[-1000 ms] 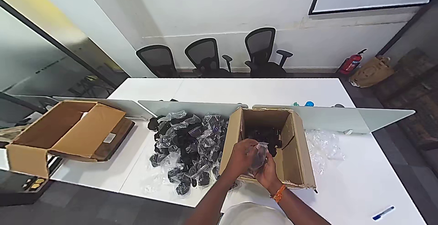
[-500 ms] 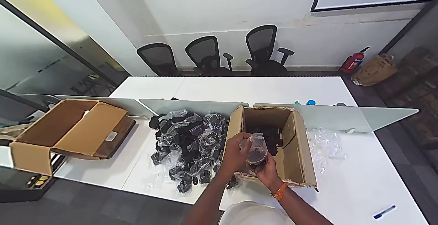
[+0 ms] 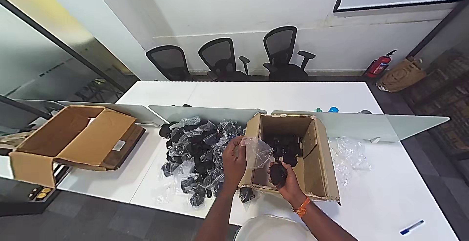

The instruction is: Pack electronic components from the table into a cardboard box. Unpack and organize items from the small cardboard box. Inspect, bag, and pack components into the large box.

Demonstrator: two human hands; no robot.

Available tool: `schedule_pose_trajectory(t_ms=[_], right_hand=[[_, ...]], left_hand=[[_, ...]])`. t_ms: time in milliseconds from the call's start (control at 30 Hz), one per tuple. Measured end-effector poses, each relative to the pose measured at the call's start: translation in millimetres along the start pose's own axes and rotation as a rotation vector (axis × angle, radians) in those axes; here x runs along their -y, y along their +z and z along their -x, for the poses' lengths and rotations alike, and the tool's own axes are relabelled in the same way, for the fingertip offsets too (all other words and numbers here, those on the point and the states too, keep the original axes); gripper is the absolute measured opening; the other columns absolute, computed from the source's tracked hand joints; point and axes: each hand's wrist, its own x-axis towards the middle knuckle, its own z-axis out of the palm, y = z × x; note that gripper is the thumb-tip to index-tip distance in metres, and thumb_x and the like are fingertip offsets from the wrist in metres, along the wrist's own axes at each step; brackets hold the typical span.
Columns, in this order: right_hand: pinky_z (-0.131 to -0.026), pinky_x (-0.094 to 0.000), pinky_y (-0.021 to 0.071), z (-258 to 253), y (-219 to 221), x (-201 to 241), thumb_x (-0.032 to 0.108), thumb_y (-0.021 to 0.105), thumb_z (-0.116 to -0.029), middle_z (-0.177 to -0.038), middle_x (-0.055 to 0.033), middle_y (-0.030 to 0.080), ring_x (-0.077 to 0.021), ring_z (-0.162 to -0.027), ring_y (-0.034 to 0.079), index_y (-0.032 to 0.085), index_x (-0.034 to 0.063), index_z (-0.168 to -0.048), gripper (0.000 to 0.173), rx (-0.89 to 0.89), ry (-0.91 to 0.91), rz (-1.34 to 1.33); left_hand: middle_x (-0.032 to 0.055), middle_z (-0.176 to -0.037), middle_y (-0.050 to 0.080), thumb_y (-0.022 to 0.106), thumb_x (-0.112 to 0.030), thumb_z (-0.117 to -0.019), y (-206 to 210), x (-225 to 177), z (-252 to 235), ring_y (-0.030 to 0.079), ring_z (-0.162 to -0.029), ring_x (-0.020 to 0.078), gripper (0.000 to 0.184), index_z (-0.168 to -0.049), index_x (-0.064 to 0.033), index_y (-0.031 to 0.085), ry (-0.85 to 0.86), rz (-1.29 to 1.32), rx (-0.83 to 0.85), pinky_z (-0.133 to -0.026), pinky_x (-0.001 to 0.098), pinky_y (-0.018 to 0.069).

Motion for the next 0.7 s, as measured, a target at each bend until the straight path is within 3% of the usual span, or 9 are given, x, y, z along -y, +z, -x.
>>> schedule_pose_trajectory(t_ms=[100, 200, 267, 333, 367, 433, 500, 567, 700], right_hand=[[-0.069, -0.0378, 0.0589, 3, 2, 4, 0.038, 0.029, -0.1092, -0.112, -0.0158, 0.071, -0.0263, -0.090, 0.071, 0.062, 0.0072, -0.120, 0.047, -0.011, -0.024, 0.042], [-0.067, -0.0367, 0.0583, 5, -1, 9, 0.036, 0.029, -0.1089, -0.103, -0.0143, 0.071, -0.0237, -0.086, 0.070, 0.064, 0.0064, -0.115, 0.046, -0.014, -0.102, 0.119], [-0.069, -0.0330, 0.0587, 6, -5, 14, 0.033, 0.029, -0.1092, -0.101, -0.0115, 0.073, -0.0186, -0.085, 0.070, 0.066, 0.0062, -0.113, 0.046, -0.004, -0.176, 0.175], [-0.071, -0.0337, 0.0592, 0, -14, 20, 0.030, 0.030, -0.1088, -0.104, -0.0139, 0.073, -0.0194, -0.088, 0.070, 0.064, 0.0036, -0.115, 0.043, -0.015, -0.253, 0.233], [-0.073, -0.0344, 0.0590, -3, -18, 22, 0.029, 0.030, -0.1094, -0.105, -0.0148, 0.072, -0.0203, -0.089, 0.070, 0.062, 0.0027, -0.118, 0.042, -0.039, -0.281, 0.255], [-0.073, -0.0345, 0.0591, -10, -23, 25, 0.028, 0.030, -0.1100, -0.104, -0.0150, 0.071, -0.0206, -0.088, 0.070, 0.062, 0.0022, -0.118, 0.042, -0.091, -0.332, 0.270], [-0.076, -0.0339, 0.0580, -13, -27, 26, 0.029, 0.027, -0.1108, -0.105, -0.0135, 0.071, -0.0197, -0.090, 0.069, 0.061, 0.0029, -0.118, 0.044, -0.120, -0.354, 0.259], [-0.077, -0.0351, 0.0579, -15, -28, 27, 0.030, 0.025, -0.1114, -0.106, -0.0146, 0.070, -0.0209, -0.090, 0.069, 0.060, 0.0024, -0.119, 0.046, -0.124, -0.350, 0.230], [-0.076, -0.0376, 0.0579, -15, -28, 27, 0.032, 0.025, -0.1108, -0.106, -0.0155, 0.069, -0.0230, -0.090, 0.068, 0.060, 0.0028, -0.120, 0.046, -0.121, -0.340, 0.202]], left_hand=[[0.0091, -0.102, 0.072, 0.054, -0.010, -0.1031, 3, 9, 6, 0.070, -0.094, 0.0108, 0.020, -0.108, 0.0045, 0.068, -0.034, -0.027, -0.072, -0.087, 0.0287, 0.0595], [0.0066, -0.086, 0.070, 0.058, -0.015, -0.1023, 9, 19, 18, 0.067, -0.069, 0.0103, 0.021, -0.106, 0.0031, 0.067, -0.181, -0.118, 0.055, -0.066, 0.0303, 0.0599], [0.0091, -0.094, 0.072, 0.057, -0.018, -0.1021, 17, 25, 29, 0.069, -0.075, 0.0158, 0.025, -0.116, -0.0002, 0.066, -0.284, -0.217, 0.240, -0.071, 0.0375, 0.0602], [0.0107, -0.108, 0.073, 0.052, -0.015, -0.1005, 30, 33, 44, 0.071, -0.084, 0.0184, 0.036, -0.134, -0.0035, 0.059, -0.316, -0.256, 0.407, -0.076, 0.0402, 0.0610], [0.0118, -0.114, 0.072, 0.050, -0.010, -0.0999, 37, 38, 52, 0.072, -0.089, 0.0195, 0.039, -0.137, -0.0037, 0.058, -0.304, -0.235, 0.468, -0.080, 0.0410, 0.0609], [0.0135, -0.114, 0.072, 0.050, -0.002, -0.0957, 53, 51, 72, 0.071, -0.096, 0.0206, 0.035, -0.127, -0.0008, 0.064, -0.252, -0.128, 0.524, -0.087, 0.0406, 0.0594], [0.0132, -0.104, 0.070, 0.049, 0.002, -0.0941, 69, 67, 91, 0.068, -0.095, 0.0202, 0.023, -0.106, 0.0009, 0.068, -0.183, -0.043, 0.549, -0.090, 0.0382, 0.0568], [0.0113, -0.097, 0.067, 0.048, 0.002, -0.0941, 78, 80, 103, 0.065, -0.096, 0.0189, 0.021, -0.093, 0.0001, 0.069, -0.179, -0.007, 0.576, -0.091, 0.0350, 0.0544], [0.0132, -0.092, 0.065, 0.045, -0.004, -0.0958, 80, 85, 105, 0.064, -0.091, 0.0225, 0.025, -0.090, 0.0016, 0.069, -0.352, -0.078, 0.602, -0.087, 0.0393, 0.0537]])
